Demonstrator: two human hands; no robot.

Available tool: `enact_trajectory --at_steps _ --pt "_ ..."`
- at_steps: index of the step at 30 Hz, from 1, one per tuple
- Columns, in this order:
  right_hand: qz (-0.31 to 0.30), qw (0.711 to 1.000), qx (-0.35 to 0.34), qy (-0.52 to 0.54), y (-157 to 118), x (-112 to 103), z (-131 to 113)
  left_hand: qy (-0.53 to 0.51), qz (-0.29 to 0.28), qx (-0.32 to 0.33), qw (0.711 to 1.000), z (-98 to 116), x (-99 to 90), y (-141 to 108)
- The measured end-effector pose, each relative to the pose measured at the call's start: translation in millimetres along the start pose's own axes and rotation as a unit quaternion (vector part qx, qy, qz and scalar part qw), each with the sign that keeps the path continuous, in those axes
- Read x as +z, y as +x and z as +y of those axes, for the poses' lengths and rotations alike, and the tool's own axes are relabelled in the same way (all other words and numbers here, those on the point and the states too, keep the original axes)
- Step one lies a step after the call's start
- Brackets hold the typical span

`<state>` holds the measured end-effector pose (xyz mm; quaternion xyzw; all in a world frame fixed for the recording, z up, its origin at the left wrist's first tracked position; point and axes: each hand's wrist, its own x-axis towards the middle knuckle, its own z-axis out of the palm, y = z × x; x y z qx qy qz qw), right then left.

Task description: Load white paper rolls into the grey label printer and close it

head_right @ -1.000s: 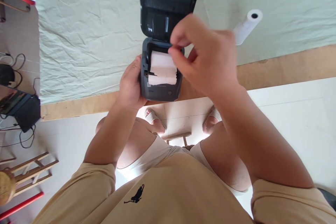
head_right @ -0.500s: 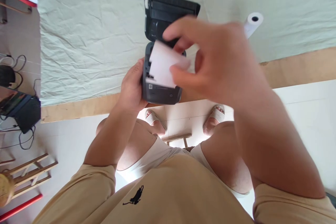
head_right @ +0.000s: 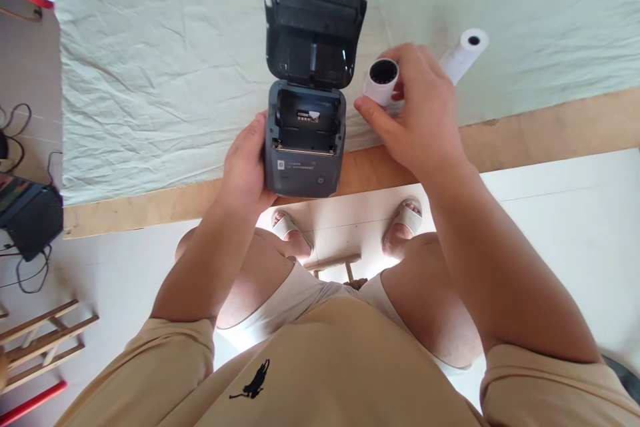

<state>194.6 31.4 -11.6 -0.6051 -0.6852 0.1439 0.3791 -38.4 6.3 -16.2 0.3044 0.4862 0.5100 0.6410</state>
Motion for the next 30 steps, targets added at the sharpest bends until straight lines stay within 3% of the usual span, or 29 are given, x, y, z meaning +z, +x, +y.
enact_trajectory --at_steps 3,5,8,10,14,16,20,24,26,30 --pt "-0.014 0.999 0.015 -0.032 -1.6 -2.3 0.7 0.007 -0.004 0.009 1.0 -0.1 -1.4 -0.4" --pt "0.003 0.999 -0.015 -0.028 -2.2 -9.5 6.5 0.007 -0.015 0.011 1.0 0.7 -1.4 -0.9" --pt "0.133 0.982 -0.125 -0.038 3.9 -25.0 32.5 0.004 -0.029 0.007 1.0 1.7 -0.7 -1.6" --pt "0.206 0.966 -0.134 -0.083 12.5 -31.4 57.5 -0.001 -0.037 0.006 0.999 1.7 -0.7 -1.6" --pt "0.136 0.981 0.061 -0.126 23.5 -24.9 91.4 -0.004 -0.04 0.009 0.999 0.9 -1.2 -0.9" --pt "0.131 0.981 0.092 -0.108 20.2 -18.5 92.9 -0.001 -0.029 0.006 1.0 0.8 -1.4 -0.9" --pt "0.103 0.994 0.045 -0.02 5.3 -13.6 83.8 0.002 -0.021 -0.002 1.0 1.0 -1.8 -1.3" --pt "0.095 0.993 -0.008 -0.074 1.7 -14.7 89.0 0.003 -0.026 0.0 1.0 0.3 -2.8 -0.6" --pt "0.115 0.99 -0.011 -0.077 5.3 -14.5 97.0 0.011 -0.018 -0.003 1.0 -0.4 -3.4 -0.1" --pt "0.208 0.976 -0.054 0.039 15.8 -10.5 97.5 0.001 -0.013 -0.001 1.0 -0.8 -4.2 -0.1"
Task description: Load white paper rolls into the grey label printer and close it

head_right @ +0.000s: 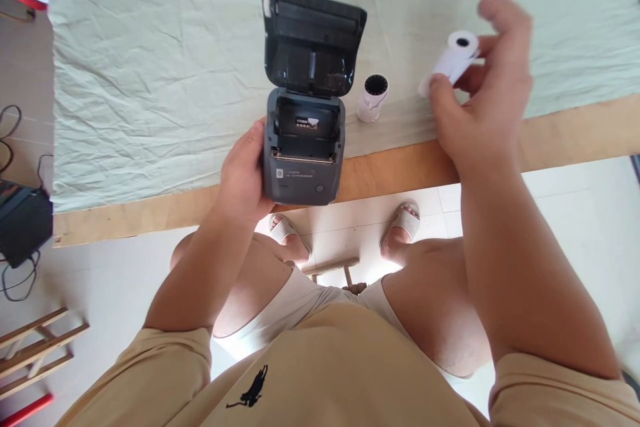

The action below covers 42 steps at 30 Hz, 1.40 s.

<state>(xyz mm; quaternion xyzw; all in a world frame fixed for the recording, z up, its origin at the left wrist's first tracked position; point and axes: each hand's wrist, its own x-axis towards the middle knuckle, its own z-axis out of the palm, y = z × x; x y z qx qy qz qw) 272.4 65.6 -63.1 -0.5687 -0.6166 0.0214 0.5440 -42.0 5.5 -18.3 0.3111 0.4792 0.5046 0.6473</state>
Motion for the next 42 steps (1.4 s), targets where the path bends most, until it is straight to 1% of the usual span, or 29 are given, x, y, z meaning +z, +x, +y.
enact_trajectory --at_steps 1,3,4,5,6,8,9,10,11,12,15,19,22,24,26,29,31,33,34,37,40,42 --pt "0.036 0.999 -0.026 0.032 1.3 3.1 -6.9 -0.007 -0.009 0.002 1.0 0.3 0.1 -0.2" --pt "0.085 0.99 -0.082 0.073 0.6 10.0 -31.2 -0.019 -0.028 0.003 0.999 1.4 0.8 -0.5" --pt "0.091 0.988 -0.095 0.084 -1.7 13.2 -47.3 -0.025 -0.033 0.003 0.999 2.0 1.3 -0.7" --pt "0.064 0.989 -0.097 0.088 -5.2 16.0 -64.6 -0.03 -0.037 0.003 0.999 2.6 1.9 -0.8" --pt "0.051 0.988 -0.1 0.106 -9.4 18.4 -81.8 -0.034 -0.039 0.003 0.999 3.1 2.3 -0.9" --pt "-0.031 0.982 -0.108 0.154 -18.1 21.6 -110.7 -0.033 -0.039 0.005 0.999 3.6 3.0 -1.1" --pt "-0.071 0.977 -0.106 0.172 -21.5 22.6 -120.6 -0.028 -0.039 0.006 0.999 3.8 3.2 -1.3" --pt "-0.095 0.972 -0.107 0.188 -23.8 23.3 -127.0 -0.023 -0.039 0.008 0.999 3.9 3.3 -1.6" --pt "-0.101 0.969 -0.106 0.198 -25.0 24.0 -129.8 -0.016 -0.038 0.01 0.999 4.2 3.4 -1.9" --pt "-0.095 0.97 -0.103 0.2 -25.1 24.6 -129.4 -0.011 -0.035 0.01 0.999 4.5 3.6 -2.4" --pt "-0.019 0.979 -0.104 0.174 -20.4 25.8 -113.9 -0.006 -0.03 0.002 1.0 5.6 4.0 -3.6" --pt "0.067 0.99 -0.103 0.073 -9.8 23.7 -73.8 -0.008 -0.035 0.001 0.999 5.4 3.8 -3.5" --pt "0.095 0.993 -0.07 0.027 -5.8 18.1 -42.2 -0.012 -0.026 0.008 1.0 3.1 2.8 -2.3" --pt "0.076 0.996 -0.043 0.021 -7.3 12.5 -27.5 -0.008 -0.011 0.007 1.0 1.4 2.1 -1.6" --pt "0.044 0.999 -0.006 0.008 -11.3 6.1 -20.5 -0.002 -0.002 0.008 1.0 0.5 1.8 -1.3" --pt "-0.011 0.998 0.059 -0.033 -17.2 -2.9 -20.8 0.001 0.005 0.004 1.0 0.5 2.1 -1.3" --pt "-0.053 0.993 0.089 -0.057 -18.8 -7.3 -23.6 -0.006 0.004 0.003 1.0 0.7 2.2 -1.0" --pt "-0.078 0.989 0.106 -0.068 -18.2 -10.2 -25.9 -0.019 -0.011 0.007 1.0 0.2 1.7 0.1" --pt "-0.081 0.988 0.112 -0.066 -17.4 -11.5 -26.5 -0.026 -0.021 0.011 0.999 -0.4 1.1 0.9" --pt "-0.105 0.987 0.115 -0.045 -13.6 -15.7 -27.6 -0.034 -0.045 0.01 0.998 -2.6 -0.8 3.4" --pt "-0.15 0.98 0.122 -0.046 -9.6 -19.9 -30.1 -0.029 -0.036 0.005 0.999 -4.0 -1.5 4.8" --pt "-0.16 0.976 0.14 -0.057 -7.3 -21.2 -33.2 -0.021 -0.028 0.004 0.999 -4.4 -1.2 5.3"
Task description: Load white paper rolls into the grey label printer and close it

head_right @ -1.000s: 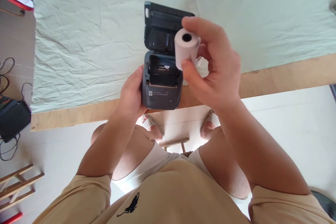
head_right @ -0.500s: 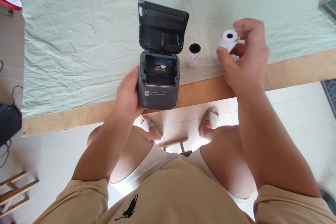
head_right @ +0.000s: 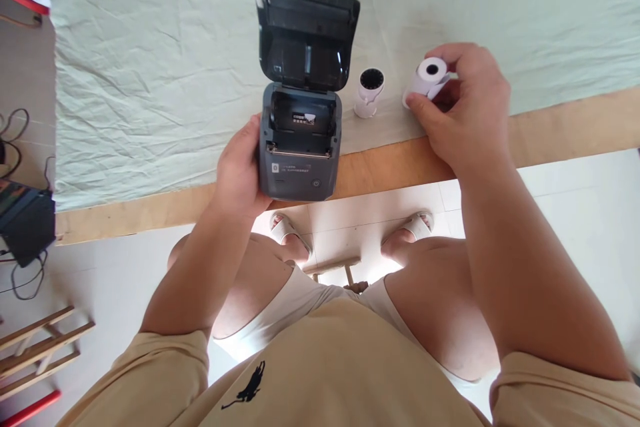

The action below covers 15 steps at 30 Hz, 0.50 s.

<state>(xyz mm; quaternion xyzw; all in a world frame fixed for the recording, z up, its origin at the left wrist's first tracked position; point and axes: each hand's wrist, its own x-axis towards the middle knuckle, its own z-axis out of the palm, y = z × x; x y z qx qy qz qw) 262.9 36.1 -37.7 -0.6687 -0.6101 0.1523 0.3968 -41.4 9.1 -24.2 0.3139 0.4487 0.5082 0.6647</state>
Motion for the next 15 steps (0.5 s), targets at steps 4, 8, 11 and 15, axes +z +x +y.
enact_trajectory --at_steps 4,8,11,15 --pt "0.0 1.0 0.03 -0.006 1.7 -0.1 -8.0 0.006 -0.014 -0.001 1.0 -0.5 1.0 1.4" --pt "0.009 0.999 0.043 -0.015 4.0 3.9 -17.6 0.0 -0.018 0.002 1.0 0.8 3.8 2.0" --pt "0.022 0.998 0.052 -0.032 5.4 7.5 -23.8 -0.007 -0.032 -0.002 0.999 3.0 6.2 -0.7" --pt "0.022 0.996 0.045 -0.08 4.7 8.2 -20.4 0.009 -0.064 0.008 0.998 5.6 4.1 -5.8"
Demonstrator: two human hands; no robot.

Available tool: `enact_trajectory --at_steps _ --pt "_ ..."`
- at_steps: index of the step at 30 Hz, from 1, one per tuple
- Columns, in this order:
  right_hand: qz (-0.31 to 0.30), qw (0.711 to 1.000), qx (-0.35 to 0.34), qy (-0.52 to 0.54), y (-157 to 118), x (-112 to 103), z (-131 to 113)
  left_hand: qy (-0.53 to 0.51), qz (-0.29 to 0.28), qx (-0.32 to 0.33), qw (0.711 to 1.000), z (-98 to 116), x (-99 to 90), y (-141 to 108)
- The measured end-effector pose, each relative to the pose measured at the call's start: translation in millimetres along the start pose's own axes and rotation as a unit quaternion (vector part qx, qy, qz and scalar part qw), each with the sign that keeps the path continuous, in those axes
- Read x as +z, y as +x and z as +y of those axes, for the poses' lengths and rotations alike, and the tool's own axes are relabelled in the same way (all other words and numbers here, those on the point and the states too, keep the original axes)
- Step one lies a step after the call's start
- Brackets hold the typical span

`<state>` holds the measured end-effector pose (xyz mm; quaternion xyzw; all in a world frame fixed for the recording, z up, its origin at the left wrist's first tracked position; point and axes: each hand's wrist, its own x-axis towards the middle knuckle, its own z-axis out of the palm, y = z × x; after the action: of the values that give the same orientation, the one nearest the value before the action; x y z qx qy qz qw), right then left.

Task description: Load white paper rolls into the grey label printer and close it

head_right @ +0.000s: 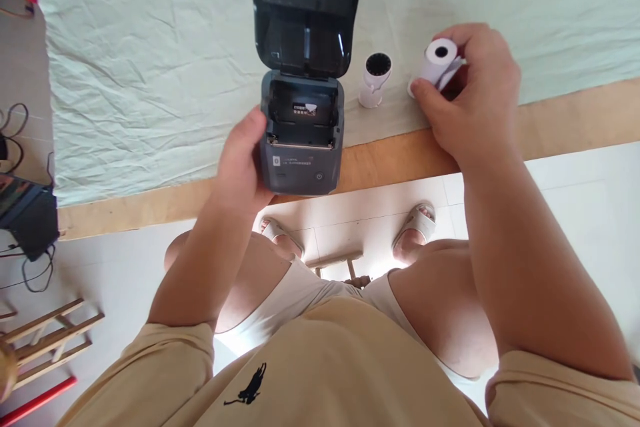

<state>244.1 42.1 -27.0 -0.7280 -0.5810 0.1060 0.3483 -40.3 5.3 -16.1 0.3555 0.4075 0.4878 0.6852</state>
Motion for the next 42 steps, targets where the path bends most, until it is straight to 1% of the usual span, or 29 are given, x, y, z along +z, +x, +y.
enact_trajectory --at_steps 3,6,8,9,11,13,15,17,19,22,24,26,27,28,29,30,31,32,34,36,39,40,42 --pt "0.004 0.999 -0.026 -0.019 -2.0 -0.4 12.4 0.024 0.004 0.001 1.0 2.1 -3.3 -2.9" --pt "0.02 0.994 -0.105 -0.018 -6.5 -0.6 23.9 0.024 0.019 -0.013 0.999 4.8 -6.0 -7.3" --pt "0.029 0.987 -0.158 -0.019 -10.9 -0.8 26.9 0.029 0.009 -0.023 0.999 6.4 -7.9 -11.9" --pt "0.034 0.984 -0.173 -0.024 -13.3 -1.0 26.9 0.028 0.006 -0.027 0.999 7.0 -9.0 -14.3" --pt "0.045 0.982 -0.18 -0.042 -17.9 -2.0 24.9 0.02 -0.006 -0.035 0.999 8.1 -11.7 -18.1" --pt "0.048 0.984 -0.165 -0.054 -21.5 -3.3 22.1 0.008 -0.022 -0.039 0.999 8.8 -14.1 -20.0" --pt "0.034 0.988 -0.142 -0.047 -23.9 -4.8 19.1 -0.007 -0.038 -0.042 0.998 9.3 -15.6 -20.2" --pt "0.027 0.99 -0.133 -0.036 -24.7 -6.3 15.1 -0.016 -0.049 -0.047 0.998 9.8 -15.8 -19.8" --pt "0.04 0.987 -0.153 -0.034 -24.4 -8.0 9.9 -0.008 -0.042 -0.059 0.997 10.5 -15.1 -20.0" --pt "0.068 0.979 -0.19 -0.009 -24.2 -11.0 7.6 0.024 -0.007 -0.087 0.996 11.8 -14.3 -21.7" --pt "0.069 0.98 -0.184 0.024 -25.3 -13.0 17.8 0.039 0.005 -0.104 0.994 12.3 -15.1 -23.1" --pt "0.076 0.982 -0.166 0.048 -26.9 -13.9 39.9 0.041 0.005 -0.103 0.994 12.4 -16.4 -23.9" --pt "0.093 0.981 -0.158 0.058 -27.6 -13.5 53.8 0.039 0.004 -0.095 0.995 12.4 -16.7 -23.9" --pt "0.12 0.977 -0.155 0.078 -27.8 -12.7 68.0 0.036 0.004 -0.087 0.996 12.5 -16.5 -23.6" --pt "0.173 0.967 -0.153 0.11 -27.8 -11.5 81.2 0.032 0.006 -0.079 0.996 12.7 -15.5 -22.9" --pt "0.206 0.959 -0.142 0.132 -27.5 -10.0 91.9 0.03 0.011 -0.073 0.997 13.1 -13.9 -22.0" --pt "0.232 0.952 -0.128 0.153 -27.0 -8.6 99.2 0.03 0.02 -0.073 0.997 13.5 -11.7 -20.7" --pt "0.244 0.948 -0.117 0.167 -26.6 -7.2 102.6 0.03 0.031 -0.072 0.996 14.0 -9.3 -19.3" --pt "0.23 0.948 -0.122 0.181 -26.9 -5.2 98.1 0.034 0.047 -0.077 0.995 14.5 -4.9 -16.3" --pt "0.206 0.946 -0.16 0.192 -29.9 -4.3 82.6 0.043 0.045 -0.074 0.995 13.7 -2.6 -13.7" --pt "0.192 0.935 -0.212 0.209 -41.3 -7.0 50.0 0.051 0.038 -0.051 0.997 10.1 -2.2 -11.2" --pt "0.188 0.934 -0.219 0.211 -46.6 -9.1 37.6 0.045 0.037 -0.037 0.998 8.7 -2.2 -10.6" --pt "0.175 0.936 -0.224 0.208 -57.9 -14.4 9.9 0.033 0.04 -0.031 0.998 6.4 -1.5 -9.2"
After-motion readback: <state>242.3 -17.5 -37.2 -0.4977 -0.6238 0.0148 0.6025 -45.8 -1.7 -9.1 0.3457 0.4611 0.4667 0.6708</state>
